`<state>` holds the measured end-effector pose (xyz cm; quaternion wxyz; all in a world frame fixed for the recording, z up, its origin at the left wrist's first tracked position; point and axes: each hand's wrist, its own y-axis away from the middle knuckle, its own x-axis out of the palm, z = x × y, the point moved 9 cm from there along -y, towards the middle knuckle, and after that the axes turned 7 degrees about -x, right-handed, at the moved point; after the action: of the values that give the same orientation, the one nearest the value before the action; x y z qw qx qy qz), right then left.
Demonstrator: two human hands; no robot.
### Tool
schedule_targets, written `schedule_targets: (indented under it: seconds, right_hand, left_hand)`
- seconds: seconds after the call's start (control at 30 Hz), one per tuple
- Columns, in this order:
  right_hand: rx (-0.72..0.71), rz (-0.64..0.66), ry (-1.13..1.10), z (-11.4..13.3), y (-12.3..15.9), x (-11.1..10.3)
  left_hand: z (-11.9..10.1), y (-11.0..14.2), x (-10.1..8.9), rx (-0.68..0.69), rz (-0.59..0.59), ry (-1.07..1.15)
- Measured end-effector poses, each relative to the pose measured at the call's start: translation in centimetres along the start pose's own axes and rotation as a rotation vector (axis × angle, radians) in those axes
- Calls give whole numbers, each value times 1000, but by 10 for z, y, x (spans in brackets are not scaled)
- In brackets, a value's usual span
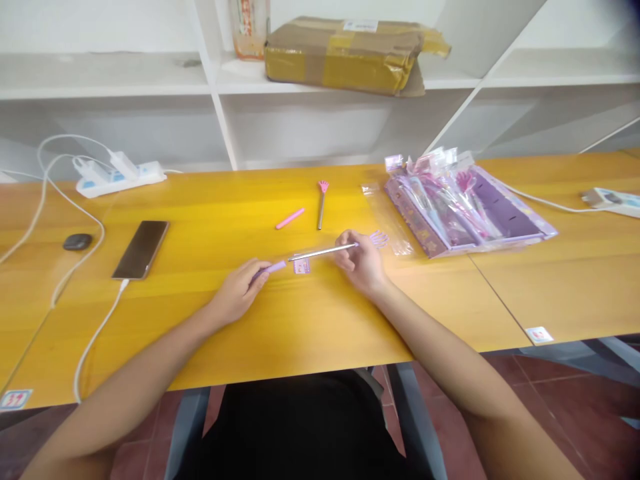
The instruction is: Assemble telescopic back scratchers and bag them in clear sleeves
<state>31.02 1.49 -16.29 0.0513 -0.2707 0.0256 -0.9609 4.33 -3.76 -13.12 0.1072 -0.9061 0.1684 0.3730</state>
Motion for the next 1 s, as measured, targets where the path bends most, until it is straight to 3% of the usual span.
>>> schedule_targets:
  seconds: [0.37,0.6,1.0]
  right_hand:
    - [47,42,-4,-2,8,9]
    - [-35,25,84,2,9,9]
    - [-53,146,37,1,15,30]
  left_hand:
    - [-5,7,1,33,32,46]
    - [-9,10,-2,108,-17,-25]
    - [-4,11,-1,133,-64,-10]
